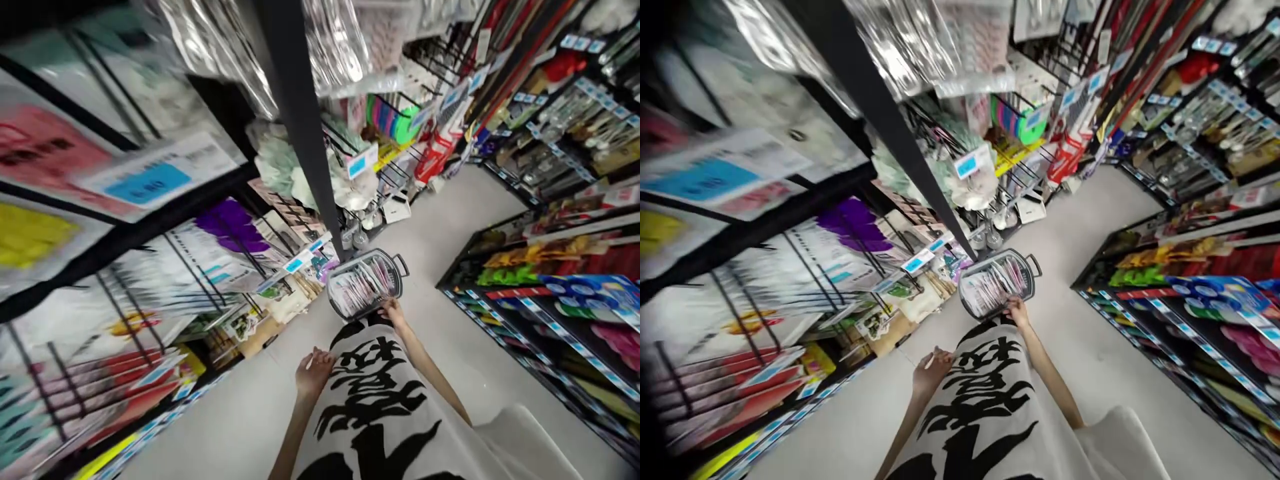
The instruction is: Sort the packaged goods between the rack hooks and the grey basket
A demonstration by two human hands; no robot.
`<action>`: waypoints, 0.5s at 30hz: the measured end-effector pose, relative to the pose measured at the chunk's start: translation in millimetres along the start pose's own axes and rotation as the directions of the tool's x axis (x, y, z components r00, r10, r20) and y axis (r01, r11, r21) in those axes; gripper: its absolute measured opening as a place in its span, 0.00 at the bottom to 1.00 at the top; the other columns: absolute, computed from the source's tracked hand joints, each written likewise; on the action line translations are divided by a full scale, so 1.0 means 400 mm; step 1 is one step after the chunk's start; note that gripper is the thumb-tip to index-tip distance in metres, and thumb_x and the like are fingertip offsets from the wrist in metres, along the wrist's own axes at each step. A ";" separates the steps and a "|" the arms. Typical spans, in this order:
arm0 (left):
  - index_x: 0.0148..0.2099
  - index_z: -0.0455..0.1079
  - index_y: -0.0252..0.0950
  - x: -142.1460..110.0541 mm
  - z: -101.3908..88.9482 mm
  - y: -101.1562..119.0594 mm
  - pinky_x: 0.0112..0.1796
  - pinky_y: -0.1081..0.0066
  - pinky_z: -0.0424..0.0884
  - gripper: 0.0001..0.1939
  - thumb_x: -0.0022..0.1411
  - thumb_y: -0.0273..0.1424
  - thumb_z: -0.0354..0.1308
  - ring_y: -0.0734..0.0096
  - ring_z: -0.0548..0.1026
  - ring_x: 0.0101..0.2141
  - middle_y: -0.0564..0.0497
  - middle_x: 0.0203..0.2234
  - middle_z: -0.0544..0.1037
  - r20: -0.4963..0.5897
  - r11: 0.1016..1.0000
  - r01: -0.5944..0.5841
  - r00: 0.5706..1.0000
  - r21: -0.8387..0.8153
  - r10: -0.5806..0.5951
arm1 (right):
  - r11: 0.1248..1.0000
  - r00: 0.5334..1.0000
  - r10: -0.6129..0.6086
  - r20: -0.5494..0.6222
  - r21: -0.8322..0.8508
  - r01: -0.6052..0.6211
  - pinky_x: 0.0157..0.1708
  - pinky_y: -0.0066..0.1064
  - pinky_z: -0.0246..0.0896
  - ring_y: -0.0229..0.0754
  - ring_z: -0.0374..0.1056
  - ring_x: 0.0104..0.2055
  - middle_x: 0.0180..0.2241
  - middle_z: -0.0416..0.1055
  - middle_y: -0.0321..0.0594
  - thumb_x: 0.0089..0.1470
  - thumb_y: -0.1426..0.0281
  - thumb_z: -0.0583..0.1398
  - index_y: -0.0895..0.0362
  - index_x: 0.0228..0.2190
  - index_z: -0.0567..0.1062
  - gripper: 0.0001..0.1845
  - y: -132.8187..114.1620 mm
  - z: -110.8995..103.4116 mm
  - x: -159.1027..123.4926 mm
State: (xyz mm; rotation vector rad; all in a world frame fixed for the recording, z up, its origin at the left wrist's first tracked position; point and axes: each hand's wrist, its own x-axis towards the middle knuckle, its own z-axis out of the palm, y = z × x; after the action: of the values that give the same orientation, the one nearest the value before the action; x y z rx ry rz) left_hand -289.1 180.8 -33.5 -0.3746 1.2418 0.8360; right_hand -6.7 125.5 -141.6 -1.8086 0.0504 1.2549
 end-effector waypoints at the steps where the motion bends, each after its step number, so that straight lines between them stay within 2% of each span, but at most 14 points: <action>1: 0.33 0.69 0.36 0.015 -0.012 -0.009 0.27 0.72 0.67 0.04 0.59 0.23 0.56 0.76 0.66 0.21 0.56 0.21 0.64 0.009 1.000 0.017 1.000 0.001 -0.017 | 1.000 0.999 0.025 -0.041 0.008 -0.025 0.30 0.29 0.69 0.41 0.75 0.31 0.36 0.76 0.38 0.48 0.62 0.64 0.52 0.41 0.68 0.18 0.018 -0.024 0.003; 4: 0.36 0.70 0.36 0.049 0.008 0.022 0.29 0.73 0.67 0.02 0.60 0.25 0.58 0.77 0.68 0.22 0.57 0.22 0.66 0.122 1.000 -0.018 0.992 -0.011 0.019 | 0.997 0.989 0.071 -0.131 0.022 -0.069 0.32 0.31 0.72 0.43 0.77 0.36 0.41 0.76 0.42 0.53 0.60 0.60 0.52 0.41 0.66 0.15 0.062 -0.085 0.003; 6: 0.37 0.71 0.36 0.070 0.048 0.072 0.30 0.74 0.67 0.03 0.59 0.25 0.61 0.78 0.68 0.23 0.58 0.22 0.68 0.253 0.998 -0.062 0.966 -0.005 0.061 | 0.997 0.982 0.078 -0.170 0.016 -0.076 0.33 0.32 0.73 0.44 0.77 0.38 0.43 0.76 0.44 0.55 0.59 0.58 0.51 0.41 0.66 0.14 0.079 -0.109 0.007; 8: 0.38 0.70 0.36 0.090 0.087 0.124 0.29 0.75 0.66 0.05 0.58 0.25 0.62 0.78 0.68 0.23 0.58 0.22 0.69 0.321 0.994 -0.113 0.941 -0.007 0.109 | 0.997 0.978 0.072 -0.197 0.001 -0.074 0.34 0.31 0.72 0.43 0.76 0.39 0.44 0.76 0.43 0.56 0.61 0.57 0.51 0.43 0.66 0.13 0.086 -0.117 0.018; 12: 0.38 0.70 0.35 0.115 0.120 0.183 0.29 0.75 0.67 0.07 0.55 0.24 0.63 0.79 0.68 0.21 0.60 0.21 0.70 0.300 0.985 -0.173 0.938 -0.029 0.174 | 0.997 0.975 0.042 -0.220 -0.050 -0.054 0.35 0.29 0.70 0.41 0.75 0.36 0.43 0.76 0.41 0.54 0.65 0.58 0.53 0.45 0.68 0.15 0.089 -0.113 0.047; 15: 0.37 0.70 0.35 0.122 0.102 0.169 0.28 0.76 0.67 0.07 0.55 0.24 0.63 0.80 0.68 0.21 0.60 0.21 0.70 0.283 0.985 -0.175 0.944 0.000 0.167 | 0.992 0.975 0.023 -0.220 -0.118 -0.050 0.34 0.29 0.70 0.40 0.75 0.35 0.40 0.77 0.40 0.54 0.66 0.59 0.55 0.44 0.71 0.15 0.095 -0.116 0.068</action>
State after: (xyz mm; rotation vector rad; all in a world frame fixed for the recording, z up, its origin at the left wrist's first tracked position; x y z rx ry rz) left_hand -306.8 269.6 -53.8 -0.1209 1.0255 0.9849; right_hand 21.6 83.0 -183.1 -2.0561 0.1326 1.0996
